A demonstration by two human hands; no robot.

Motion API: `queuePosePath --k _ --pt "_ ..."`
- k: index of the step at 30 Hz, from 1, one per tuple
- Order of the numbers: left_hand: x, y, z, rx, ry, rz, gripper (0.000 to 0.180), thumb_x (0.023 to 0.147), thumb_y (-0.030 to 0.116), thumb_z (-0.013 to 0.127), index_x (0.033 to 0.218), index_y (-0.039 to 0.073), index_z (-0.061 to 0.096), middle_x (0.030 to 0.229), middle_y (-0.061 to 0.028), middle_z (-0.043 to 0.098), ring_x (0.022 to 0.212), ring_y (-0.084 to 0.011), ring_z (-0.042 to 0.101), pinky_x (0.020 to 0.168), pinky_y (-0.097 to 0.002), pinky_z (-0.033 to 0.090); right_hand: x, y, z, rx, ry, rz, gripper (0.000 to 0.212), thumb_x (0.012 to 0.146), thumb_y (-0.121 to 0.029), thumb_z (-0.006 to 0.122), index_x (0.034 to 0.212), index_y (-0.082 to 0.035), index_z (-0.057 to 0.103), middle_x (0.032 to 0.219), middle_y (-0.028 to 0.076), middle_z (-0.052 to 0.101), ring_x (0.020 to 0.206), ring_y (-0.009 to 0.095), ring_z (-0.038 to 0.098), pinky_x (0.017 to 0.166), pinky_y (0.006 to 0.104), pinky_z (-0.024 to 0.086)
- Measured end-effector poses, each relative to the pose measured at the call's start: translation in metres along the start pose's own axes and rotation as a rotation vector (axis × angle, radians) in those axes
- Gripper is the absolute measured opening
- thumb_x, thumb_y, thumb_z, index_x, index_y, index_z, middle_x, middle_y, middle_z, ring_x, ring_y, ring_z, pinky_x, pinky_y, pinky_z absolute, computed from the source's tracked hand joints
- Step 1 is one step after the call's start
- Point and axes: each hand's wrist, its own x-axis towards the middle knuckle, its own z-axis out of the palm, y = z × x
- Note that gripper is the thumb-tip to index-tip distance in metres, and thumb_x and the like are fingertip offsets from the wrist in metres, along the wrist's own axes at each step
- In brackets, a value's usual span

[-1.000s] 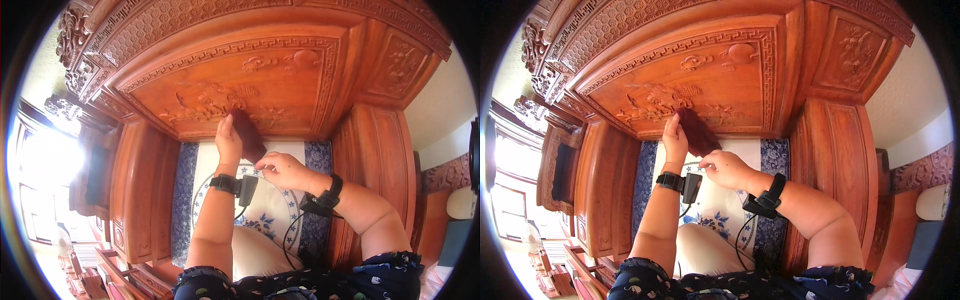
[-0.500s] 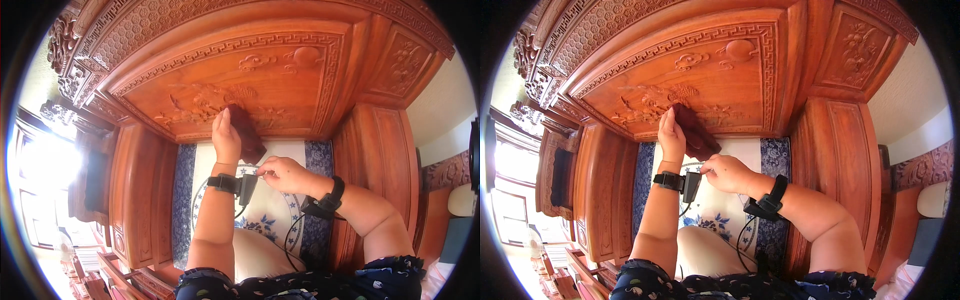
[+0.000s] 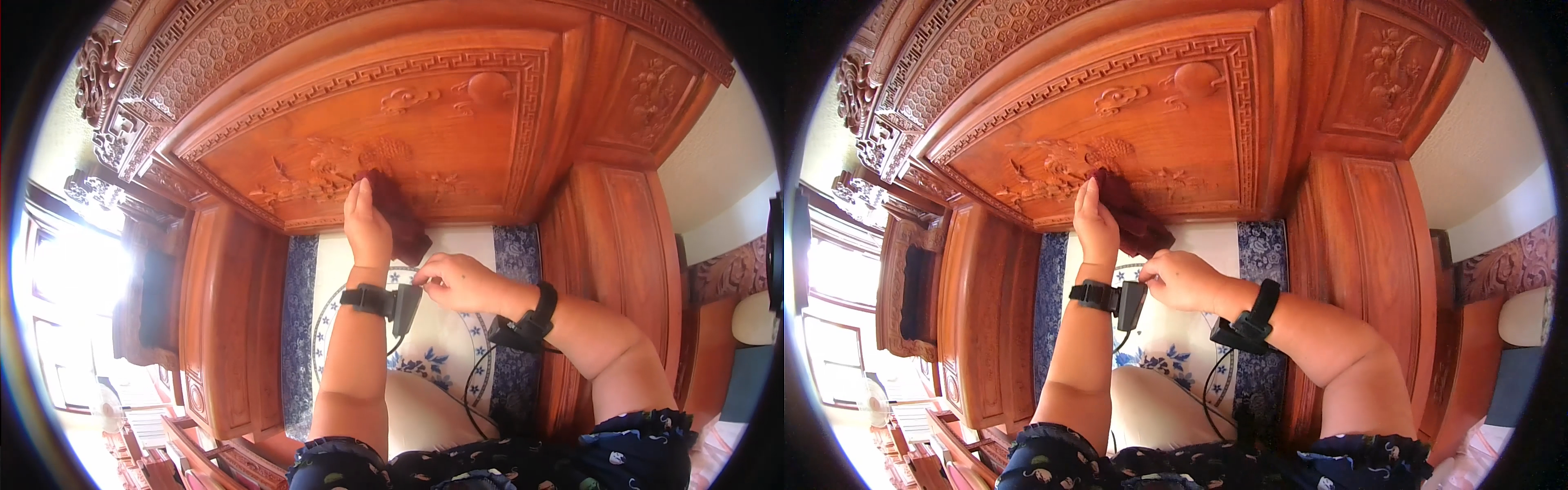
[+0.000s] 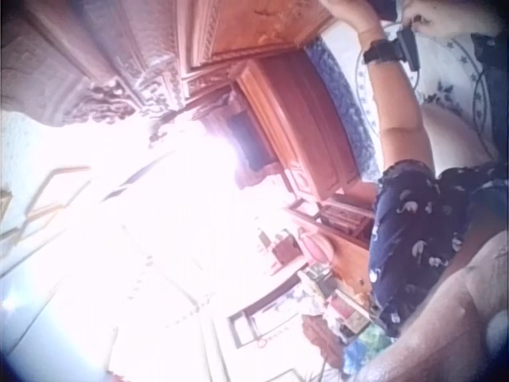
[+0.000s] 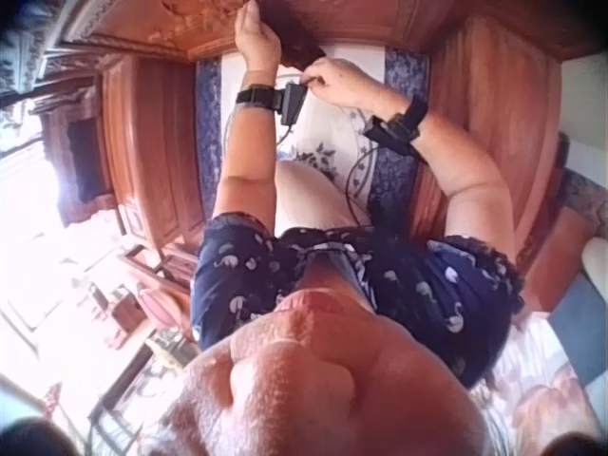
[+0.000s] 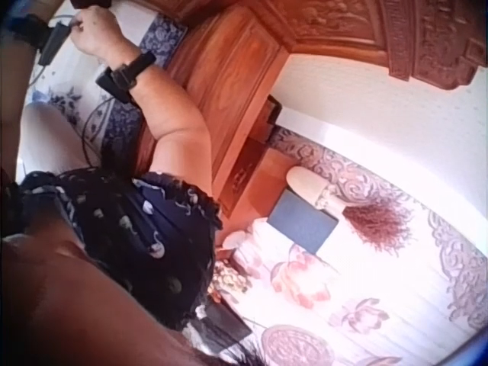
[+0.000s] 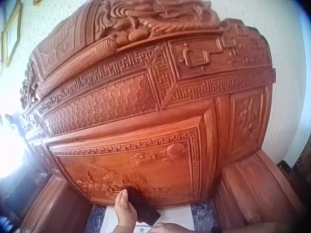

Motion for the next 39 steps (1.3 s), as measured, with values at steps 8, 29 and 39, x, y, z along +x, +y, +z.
queuePosePath --k 8,29,39 --pt "-0.018 0.007 -0.003 -0.177 -0.074 -0.125 0.027 0.082 -0.005 0.044 0.107 -0.006 0.055 0.106 -0.0246 0.057 0.098 -0.0384 0.056 0.085 -0.0380 0.046 -0.001 0.001 0.000 0.055 0.006 0.008 0.020 0.079 -0.008 0.052 0.094 -0.004 0.064 0.090 0.014 0.059 0.075 0.025 0.059 0.068 0.0331 0.047" --pt "0.005 0.043 -0.019 -1.647 -0.170 -1.021 0.040 0.089 -0.004 0.037 0.128 0.002 0.041 0.122 -0.0106 0.051 0.109 -0.0197 0.050 0.092 -0.0304 0.041 0.004 -0.002 -0.008 0.127 0.040 0.025 0.021 0.076 -0.006 0.052 0.090 -0.001 0.066 0.087 0.017 0.064 0.083 0.029 0.062 0.075 0.0336 0.048" --pt "-0.013 0.025 -0.007 0.172 -0.238 0.006 0.047 0.073 -0.004 0.047 0.120 -0.004 0.046 0.114 -0.0177 0.050 0.098 -0.0335 0.049 0.086 -0.0366 0.041 0.002 0.004 -0.006 0.107 0.037 0.014 0.019 0.078 -0.009 0.052 0.091 -0.002 0.065 0.092 0.016 0.060 0.082 0.028 0.060 0.073 0.0328 0.048"
